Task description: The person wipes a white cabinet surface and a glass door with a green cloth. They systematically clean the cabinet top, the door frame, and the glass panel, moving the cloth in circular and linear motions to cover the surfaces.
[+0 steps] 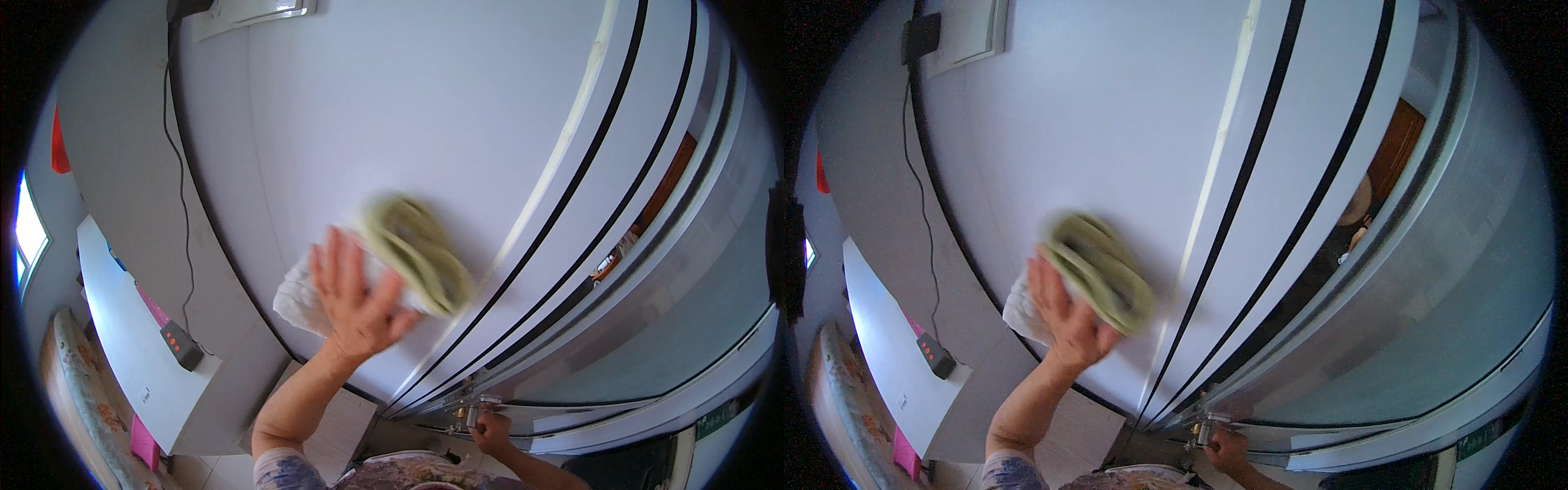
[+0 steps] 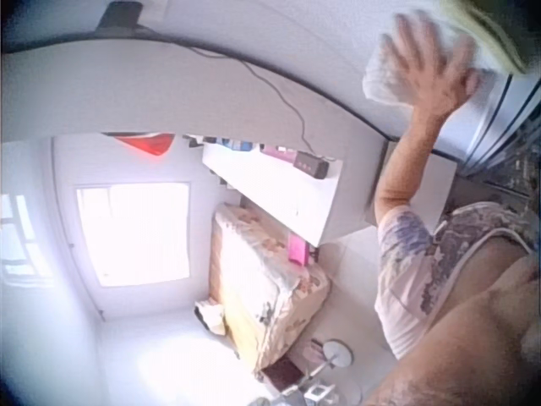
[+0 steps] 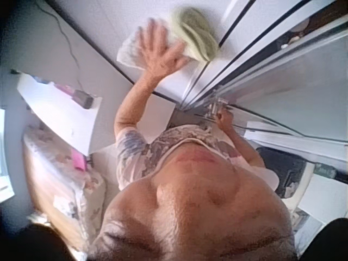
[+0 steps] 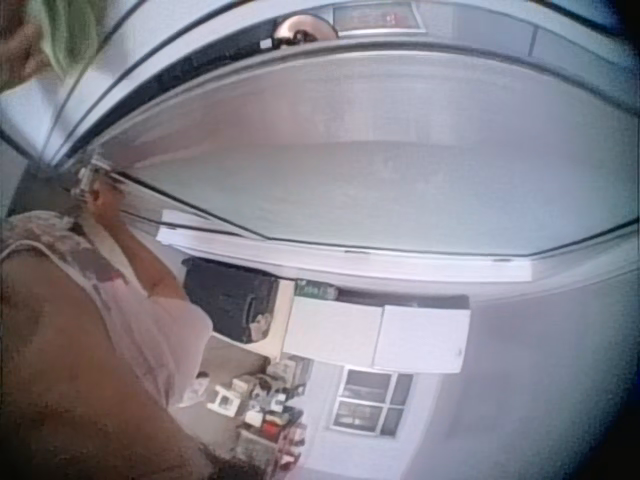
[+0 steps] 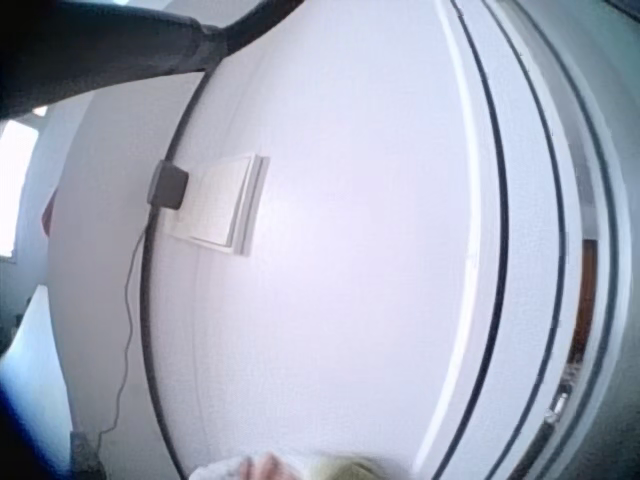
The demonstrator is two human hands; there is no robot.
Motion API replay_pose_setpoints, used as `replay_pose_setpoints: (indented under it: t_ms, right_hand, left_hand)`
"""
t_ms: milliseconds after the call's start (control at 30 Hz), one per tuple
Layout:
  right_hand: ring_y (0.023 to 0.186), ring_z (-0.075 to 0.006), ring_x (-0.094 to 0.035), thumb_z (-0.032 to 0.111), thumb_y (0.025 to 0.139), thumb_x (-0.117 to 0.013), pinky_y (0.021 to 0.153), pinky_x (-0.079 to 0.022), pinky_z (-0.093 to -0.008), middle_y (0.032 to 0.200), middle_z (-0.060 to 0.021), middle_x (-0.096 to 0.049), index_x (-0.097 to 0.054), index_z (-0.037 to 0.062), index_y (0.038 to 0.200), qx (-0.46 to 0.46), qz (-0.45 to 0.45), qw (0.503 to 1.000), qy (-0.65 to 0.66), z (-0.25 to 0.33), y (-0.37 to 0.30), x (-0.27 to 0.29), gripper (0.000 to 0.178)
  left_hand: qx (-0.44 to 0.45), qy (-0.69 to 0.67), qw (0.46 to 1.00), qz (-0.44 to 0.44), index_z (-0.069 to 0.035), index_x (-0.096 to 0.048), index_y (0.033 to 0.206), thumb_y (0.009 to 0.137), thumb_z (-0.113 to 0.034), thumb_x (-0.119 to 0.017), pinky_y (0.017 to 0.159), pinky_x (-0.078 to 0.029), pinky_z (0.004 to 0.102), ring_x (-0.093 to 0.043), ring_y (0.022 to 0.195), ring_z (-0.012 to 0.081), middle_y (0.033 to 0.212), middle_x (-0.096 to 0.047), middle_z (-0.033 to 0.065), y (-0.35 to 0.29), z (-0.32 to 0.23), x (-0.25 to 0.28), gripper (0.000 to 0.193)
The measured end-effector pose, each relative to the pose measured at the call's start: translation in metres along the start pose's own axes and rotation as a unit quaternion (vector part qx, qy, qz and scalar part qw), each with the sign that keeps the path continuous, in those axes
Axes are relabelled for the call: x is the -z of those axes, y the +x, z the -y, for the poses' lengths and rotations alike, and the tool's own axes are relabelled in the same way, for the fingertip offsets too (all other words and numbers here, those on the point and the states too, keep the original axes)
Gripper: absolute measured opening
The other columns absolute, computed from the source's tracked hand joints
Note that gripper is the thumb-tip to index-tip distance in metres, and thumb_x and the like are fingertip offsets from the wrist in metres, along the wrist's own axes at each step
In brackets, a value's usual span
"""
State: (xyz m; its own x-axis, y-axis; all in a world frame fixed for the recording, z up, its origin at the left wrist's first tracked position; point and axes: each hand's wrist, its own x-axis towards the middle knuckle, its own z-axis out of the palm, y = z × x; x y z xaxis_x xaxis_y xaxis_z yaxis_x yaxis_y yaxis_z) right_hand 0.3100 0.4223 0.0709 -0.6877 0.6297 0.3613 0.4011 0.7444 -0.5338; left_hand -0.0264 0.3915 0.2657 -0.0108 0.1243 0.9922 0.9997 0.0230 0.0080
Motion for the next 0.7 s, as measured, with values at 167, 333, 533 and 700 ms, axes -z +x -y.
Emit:
replay_pose_setpoints:
  t_ms: [167, 333, 533, 700]
  right_hand:
    - [0.044, -0.0312, -0.047, 0.011, 0.063, -0.069, 0.047, -0.041, -0.0383, 0.048, -0.0102, -0.043, -0.041, 0.0108, 0.059, 0.009, -0.03, 0.999, 0.033, 0.015, 0.012, 0.003, 0.028]
    - [0.048, -0.0307, -0.053, 0.015, 0.059, -0.07, 0.05, -0.046, -0.0391, 0.055, -0.0114, -0.05, -0.044, 0.0077, 0.058, 0.044, -0.071, 0.996, 0.018, 0.0, 0.009, -0.003, 0.027]
    - [0.042, -0.0284, -0.048, 0.015, 0.065, -0.069, 0.042, -0.039, -0.0356, 0.046, -0.0083, -0.04, -0.039, 0.0105, 0.055, 0.029, -0.062, 0.998, -0.004, 0.013, 0.01, 0.004, 0.032]
    - [0.043, -0.0301, -0.049, 0.016, 0.065, -0.068, 0.041, -0.039, -0.0371, 0.048, -0.0088, -0.043, -0.041, 0.0106, 0.056, -0.02, -0.086, 0.996, -0.017, 0.019, 0.009, 0.004, 0.029]
  left_hand:
    - [-0.117, 0.007, 0.992, 0.054, -0.033, -0.043, 0.126, 0.088, -0.054, -0.027, 0.102, -0.014, 0.0534, -0.032, 0.124, 0.0371, 0.131, -0.039, 0.0158, 0.04, 0.011, 0.012, 0.046]
    - [-0.174, 0.029, 0.983, 0.055, -0.025, -0.045, 0.126, 0.085, -0.053, -0.037, 0.102, -0.015, 0.052, -0.026, 0.127, 0.0386, 0.136, -0.031, 0.0209, 0.148, -0.014, 0.018, 0.05]
    - [-0.266, -0.03, 0.962, -0.062, -0.022, -0.041, 0.128, 0.083, -0.047, -0.046, 0.1, -0.02, 0.0536, -0.025, 0.126, 0.037, 0.135, -0.03, 0.019, 0.266, -0.038, 0.011, 0.052]
    - [-0.239, 0.019, 0.962, -0.127, -0.012, -0.031, 0.133, 0.086, -0.04, -0.04, 0.101, -0.021, 0.0558, -0.023, 0.126, 0.0413, 0.136, -0.026, 0.0244, 0.342, -0.037, -0.003, 0.055]
